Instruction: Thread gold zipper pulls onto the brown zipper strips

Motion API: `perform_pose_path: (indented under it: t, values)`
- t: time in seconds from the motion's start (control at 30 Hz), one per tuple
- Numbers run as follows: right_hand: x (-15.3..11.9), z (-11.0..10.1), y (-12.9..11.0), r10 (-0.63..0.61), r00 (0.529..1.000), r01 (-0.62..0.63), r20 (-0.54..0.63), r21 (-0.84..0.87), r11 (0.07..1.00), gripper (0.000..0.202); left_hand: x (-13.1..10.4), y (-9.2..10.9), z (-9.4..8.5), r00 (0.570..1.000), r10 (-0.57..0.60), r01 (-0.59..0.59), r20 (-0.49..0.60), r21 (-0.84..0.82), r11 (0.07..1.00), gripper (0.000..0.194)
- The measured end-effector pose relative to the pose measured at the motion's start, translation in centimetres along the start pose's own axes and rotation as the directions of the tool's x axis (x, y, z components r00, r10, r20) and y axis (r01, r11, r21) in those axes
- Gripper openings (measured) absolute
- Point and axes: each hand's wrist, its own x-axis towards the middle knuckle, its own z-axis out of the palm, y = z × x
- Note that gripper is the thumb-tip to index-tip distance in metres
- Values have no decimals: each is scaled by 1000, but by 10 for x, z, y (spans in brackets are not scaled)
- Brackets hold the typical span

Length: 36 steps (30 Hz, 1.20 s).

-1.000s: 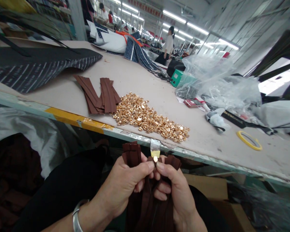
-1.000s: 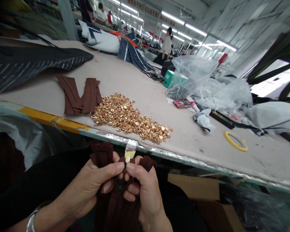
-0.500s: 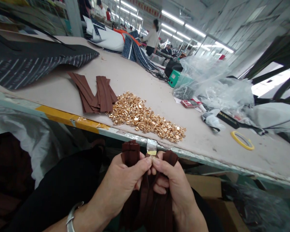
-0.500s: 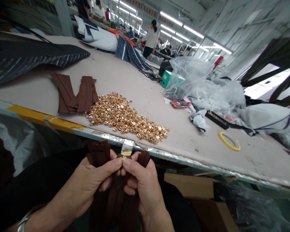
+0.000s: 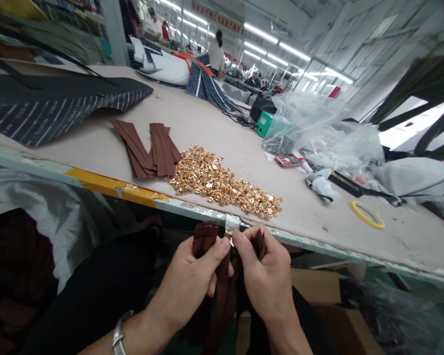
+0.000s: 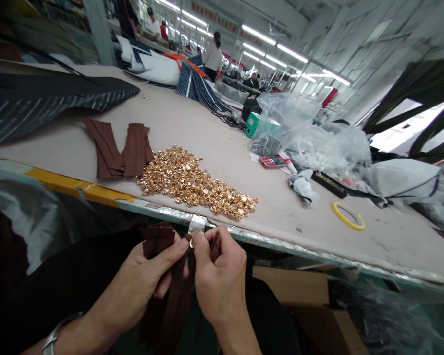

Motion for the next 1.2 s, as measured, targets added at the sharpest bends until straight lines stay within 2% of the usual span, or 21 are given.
perform_pose_path:
  t: [0.07, 0.17, 0.23, 0.27, 0.33, 0.4, 0.47, 0.53, 0.63, 0.87, 1.0, 1.1, 1.2]
  values:
    - [4, 4, -5, -112, 990, 92, -84, -214, 972, 29, 2, -1, 3, 999, -46, 45, -12, -81, 996, 38]
    - [20, 7, -12, -291, 941, 160, -173, -531, 832, 24, 5, 1, 7, 994, -110, 102, -23, -235, 967, 38]
    - [32, 6, -16, -357, 909, 144, -216, -640, 755, 22, 7, 4, 9, 989, -145, 131, -26, -298, 946, 33]
    - [37, 6, -17, -364, 902, 138, -233, -644, 753, 21, 7, 6, 9, 987, -157, 141, -27, -309, 941, 32]
    - [42, 4, -19, -324, 919, 166, -223, -526, 834, 21, 9, 8, 10, 983, -181, 166, -19, -305, 938, 29]
    - [40, 2, -19, -234, 960, 189, -153, -262, 946, 16, 11, 8, 10, 982, -190, 178, -13, -292, 940, 26]
    - [33, -1, -18, -167, 985, 167, -48, -21, 986, 15, 12, 7, 10, 982, -186, 172, -18, -301, 938, 24]
    - [26, -5, -15, -150, 988, 146, 40, 77, 986, 14, 11, 7, 11, 985, -169, 151, -25, -336, 930, 23]
    - [19, -11, -13, -164, 979, 152, 119, 106, 983, 15, 9, 7, 12, 989, -147, 130, -14, -387, 913, 21]
    - [17, -14, -14, -187, 970, 161, 156, 163, 973, 10, 10, 5, 9, 989, -145, 134, -10, -327, 935, 28]
    - [16, -15, -15, -172, 970, 146, 172, 157, 977, 12, 7, 3, 11, 993, -121, 114, -4, -305, 945, 26]
    - [10, -18, -12, -135, 965, 103, 223, 152, 983, 21, -2, -2, 17, 992, -81, 108, 96, -323, 940, 21]
    - [4, -24, -3, -39, 973, -13, 229, 220, 975, 23, -11, -9, 20, 979, -68, 137, 192, -371, 918, 23]
